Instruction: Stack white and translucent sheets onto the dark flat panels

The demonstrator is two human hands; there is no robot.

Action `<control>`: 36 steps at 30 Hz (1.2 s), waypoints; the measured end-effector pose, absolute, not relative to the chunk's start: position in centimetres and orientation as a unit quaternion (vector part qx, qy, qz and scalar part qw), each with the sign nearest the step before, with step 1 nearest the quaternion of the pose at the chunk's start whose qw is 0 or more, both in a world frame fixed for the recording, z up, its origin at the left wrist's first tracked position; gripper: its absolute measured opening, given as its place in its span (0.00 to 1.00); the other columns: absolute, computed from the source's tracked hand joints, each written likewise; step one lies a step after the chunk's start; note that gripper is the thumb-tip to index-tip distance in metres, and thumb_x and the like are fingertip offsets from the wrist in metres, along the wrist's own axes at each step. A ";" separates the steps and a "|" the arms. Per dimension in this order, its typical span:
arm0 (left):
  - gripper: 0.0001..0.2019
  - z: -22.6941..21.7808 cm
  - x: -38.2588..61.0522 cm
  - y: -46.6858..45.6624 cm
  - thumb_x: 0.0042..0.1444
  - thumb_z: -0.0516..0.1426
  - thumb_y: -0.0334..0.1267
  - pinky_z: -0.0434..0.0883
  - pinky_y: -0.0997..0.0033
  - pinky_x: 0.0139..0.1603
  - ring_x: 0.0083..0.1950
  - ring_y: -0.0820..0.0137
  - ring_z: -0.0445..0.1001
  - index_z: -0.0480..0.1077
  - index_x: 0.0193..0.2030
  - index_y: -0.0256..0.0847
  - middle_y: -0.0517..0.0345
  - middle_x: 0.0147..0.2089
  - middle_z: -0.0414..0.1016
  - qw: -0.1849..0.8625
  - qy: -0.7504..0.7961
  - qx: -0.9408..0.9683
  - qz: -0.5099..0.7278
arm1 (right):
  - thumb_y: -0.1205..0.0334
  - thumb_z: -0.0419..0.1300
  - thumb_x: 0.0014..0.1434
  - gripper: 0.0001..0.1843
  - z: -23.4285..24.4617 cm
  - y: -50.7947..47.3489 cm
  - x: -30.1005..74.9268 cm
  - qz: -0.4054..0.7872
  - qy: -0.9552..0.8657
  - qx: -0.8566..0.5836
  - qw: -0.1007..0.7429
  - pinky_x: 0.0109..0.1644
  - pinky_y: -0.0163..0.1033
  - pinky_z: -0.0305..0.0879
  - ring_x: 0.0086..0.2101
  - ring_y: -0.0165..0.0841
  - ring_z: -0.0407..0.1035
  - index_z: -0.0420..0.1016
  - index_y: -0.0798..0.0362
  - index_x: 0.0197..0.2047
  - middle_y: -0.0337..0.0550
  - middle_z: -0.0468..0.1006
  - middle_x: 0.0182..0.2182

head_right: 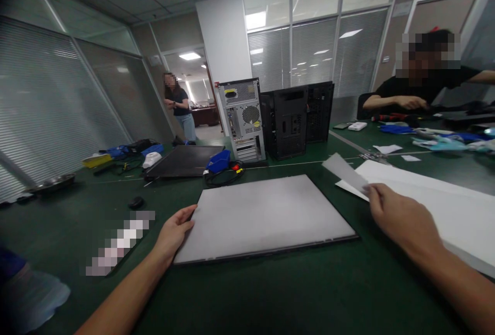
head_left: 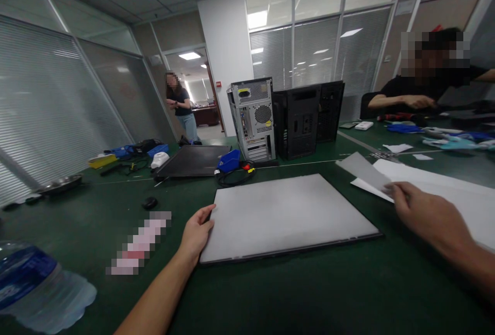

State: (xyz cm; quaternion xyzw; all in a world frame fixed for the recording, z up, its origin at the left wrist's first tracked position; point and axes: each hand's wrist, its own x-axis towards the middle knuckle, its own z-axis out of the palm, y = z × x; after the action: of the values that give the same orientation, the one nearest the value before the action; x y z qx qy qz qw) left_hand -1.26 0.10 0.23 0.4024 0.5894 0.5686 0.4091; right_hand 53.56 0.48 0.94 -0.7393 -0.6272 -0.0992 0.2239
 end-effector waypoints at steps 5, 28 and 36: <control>0.21 0.1 -1.3 0.2 0.49 0.53 0.18 0.58 0.62 0.65 0.63 0.65 0.66 0.73 0.48 0.39 0.49 0.61 0.70 0.412 0.594 0.407 0.558 | 0.46 0.44 0.64 0.25 1.8 -1.8 45.7 -0.046 -0.795 -0.571 0.202 0.50 0.49 0.68 0.46 0.40 0.71 0.70 0.46 0.56 0.43 0.75 0.51; 0.22 0.2 -1.2 0.1 0.48 0.55 0.18 0.59 0.61 0.64 0.63 0.64 0.66 0.74 0.46 0.41 0.50 0.60 0.72 0.398 0.598 0.415 0.558 | 0.39 0.44 0.62 0.34 0.7 -0.9 46.1 0.076 -0.796 -0.573 0.178 0.60 0.53 0.61 0.57 0.42 0.62 0.54 0.43 0.67 0.42 0.60 0.63; 0.22 0.3 -1.1 0.0 0.47 0.54 0.16 0.57 0.63 0.66 0.64 0.66 0.65 0.74 0.46 0.40 0.50 0.60 0.71 0.397 0.595 0.411 0.564 | 0.41 0.46 0.62 0.28 0.4 -0.3 47.9 0.013 -0.768 -0.615 0.179 0.50 0.52 0.69 0.47 0.42 0.71 0.72 0.47 0.55 0.44 0.74 0.51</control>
State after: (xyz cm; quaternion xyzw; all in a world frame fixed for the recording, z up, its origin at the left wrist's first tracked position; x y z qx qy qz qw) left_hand -1.10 -0.02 0.31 0.4115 0.5952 0.5643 0.3974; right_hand 47.94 -0.30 0.41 -0.6149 -0.7679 0.0127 0.1791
